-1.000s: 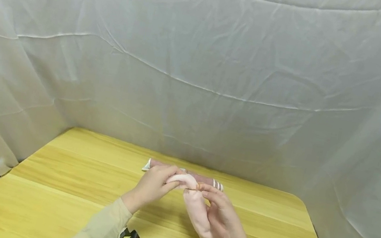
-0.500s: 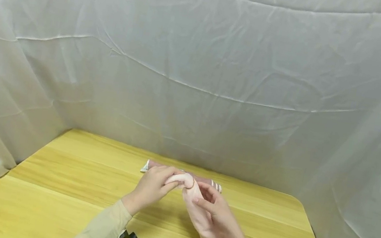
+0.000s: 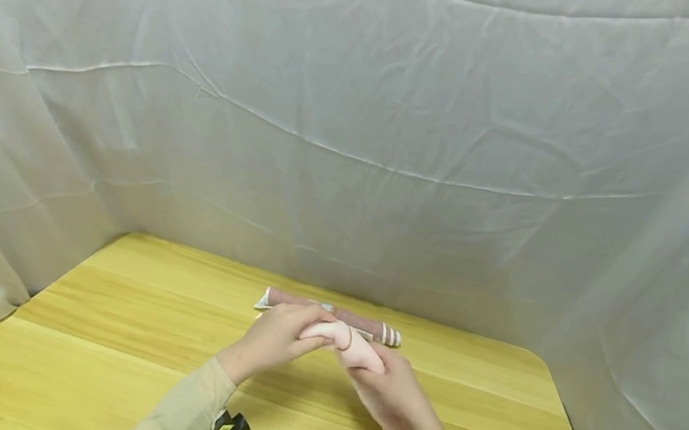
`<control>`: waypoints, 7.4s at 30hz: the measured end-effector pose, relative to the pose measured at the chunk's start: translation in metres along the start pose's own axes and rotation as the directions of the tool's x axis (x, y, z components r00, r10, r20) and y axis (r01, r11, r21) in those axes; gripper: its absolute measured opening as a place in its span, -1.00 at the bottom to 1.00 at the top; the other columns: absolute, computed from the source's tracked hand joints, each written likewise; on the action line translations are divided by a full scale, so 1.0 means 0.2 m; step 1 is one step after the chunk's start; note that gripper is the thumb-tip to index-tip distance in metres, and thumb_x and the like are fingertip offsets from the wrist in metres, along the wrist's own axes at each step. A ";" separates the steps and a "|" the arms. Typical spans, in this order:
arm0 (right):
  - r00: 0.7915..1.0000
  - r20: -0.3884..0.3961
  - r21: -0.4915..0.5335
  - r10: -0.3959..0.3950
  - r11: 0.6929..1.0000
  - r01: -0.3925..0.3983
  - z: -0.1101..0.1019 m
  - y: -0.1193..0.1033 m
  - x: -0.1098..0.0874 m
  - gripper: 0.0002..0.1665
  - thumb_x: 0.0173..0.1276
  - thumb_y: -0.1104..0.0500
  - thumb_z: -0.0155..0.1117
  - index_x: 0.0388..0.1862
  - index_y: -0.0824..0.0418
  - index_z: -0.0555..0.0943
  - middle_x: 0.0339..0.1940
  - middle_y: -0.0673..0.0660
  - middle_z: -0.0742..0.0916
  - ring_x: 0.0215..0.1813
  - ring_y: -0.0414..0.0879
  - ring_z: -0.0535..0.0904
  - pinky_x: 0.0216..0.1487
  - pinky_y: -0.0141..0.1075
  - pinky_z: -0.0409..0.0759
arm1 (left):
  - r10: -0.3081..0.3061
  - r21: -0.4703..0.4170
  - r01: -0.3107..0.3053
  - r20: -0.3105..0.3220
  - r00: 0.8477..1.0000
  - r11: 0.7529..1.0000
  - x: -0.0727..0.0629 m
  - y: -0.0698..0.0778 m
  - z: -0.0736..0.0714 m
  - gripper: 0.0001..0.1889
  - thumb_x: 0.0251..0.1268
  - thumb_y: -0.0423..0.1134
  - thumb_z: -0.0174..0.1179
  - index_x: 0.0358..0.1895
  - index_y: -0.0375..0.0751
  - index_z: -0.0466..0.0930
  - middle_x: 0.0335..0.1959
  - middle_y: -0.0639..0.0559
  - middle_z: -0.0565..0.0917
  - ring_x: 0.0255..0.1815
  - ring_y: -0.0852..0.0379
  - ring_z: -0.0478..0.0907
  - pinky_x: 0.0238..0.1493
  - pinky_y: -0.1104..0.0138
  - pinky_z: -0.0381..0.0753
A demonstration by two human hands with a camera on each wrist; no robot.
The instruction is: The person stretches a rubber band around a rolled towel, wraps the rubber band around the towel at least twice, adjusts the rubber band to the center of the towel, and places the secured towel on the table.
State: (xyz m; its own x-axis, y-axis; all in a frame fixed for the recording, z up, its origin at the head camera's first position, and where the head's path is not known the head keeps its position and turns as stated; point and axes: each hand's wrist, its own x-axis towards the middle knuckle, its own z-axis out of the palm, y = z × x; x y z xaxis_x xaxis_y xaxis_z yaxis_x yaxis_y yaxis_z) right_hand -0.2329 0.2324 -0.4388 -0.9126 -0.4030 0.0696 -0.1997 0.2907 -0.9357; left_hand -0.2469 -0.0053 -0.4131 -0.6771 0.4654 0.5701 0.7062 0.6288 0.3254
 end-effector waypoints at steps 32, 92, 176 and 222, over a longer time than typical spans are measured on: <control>0.780 -0.179 -0.575 -0.600 0.707 0.413 0.09 -0.06 0.01 -0.54 0.06 0.34 0.46 -0.01 0.11 0.64 -0.01 0.05 0.67 0.11 -0.12 0.48 0.23 -0.44 0.37 | -0.081 0.139 0.056 0.180 0.980 0.989 -0.01 0.00 0.02 -0.71 0.25 0.14 0.20 -0.13 0.07 0.62 -0.16 0.16 0.75 -0.07 0.15 0.66 -0.04 0.22 0.57; 0.831 -0.553 -0.041 0.054 0.995 -0.092 0.11 -0.14 0.04 -0.77 0.29 0.30 0.29 -0.45 0.41 0.46 0.24 0.34 0.56 0.35 0.17 0.35 0.40 -0.05 0.20 | 0.378 0.418 -0.289 -0.149 0.914 0.861 -0.05 0.05 0.05 -0.80 0.01 -0.08 0.44 -0.31 0.09 0.62 -0.28 0.27 0.76 -0.15 0.23 0.63 -0.05 0.33 0.53; 0.713 -0.075 -0.672 -0.697 0.564 0.480 0.07 -0.13 0.02 -0.69 0.09 0.45 0.17 -0.39 0.02 0.58 -0.23 -0.07 0.62 -0.13 -0.18 0.45 -0.11 -0.37 0.43 | 0.531 0.418 -0.387 -0.315 0.787 0.822 -0.01 -0.01 0.06 -0.76 -0.13 -0.17 0.48 -0.40 0.02 0.58 -0.29 0.27 0.71 -0.14 0.20 0.62 0.00 0.34 0.54; 0.771 -0.040 -0.834 -0.635 0.447 0.325 0.04 -0.10 0.00 -0.65 -0.12 0.22 0.53 -0.28 0.09 0.64 -0.37 -0.04 0.71 -0.39 -0.28 0.52 -0.36 -0.35 0.55 | 0.183 0.192 -0.189 0.046 0.982 0.963 -0.04 0.00 0.03 -0.37 -0.01 0.13 0.42 0.18 0.04 0.53 0.14 0.17 0.64 0.21 0.11 0.51 0.31 0.11 0.43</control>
State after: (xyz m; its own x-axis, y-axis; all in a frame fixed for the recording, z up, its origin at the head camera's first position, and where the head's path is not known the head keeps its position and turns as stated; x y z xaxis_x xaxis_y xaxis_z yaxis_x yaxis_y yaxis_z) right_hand -0.2266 0.2192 -0.4234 -0.5909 -0.4612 0.6620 -0.6835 0.7221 -0.1071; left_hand -0.2434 -0.0046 -0.4220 -0.5448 0.6010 0.5848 0.7682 0.6373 0.0607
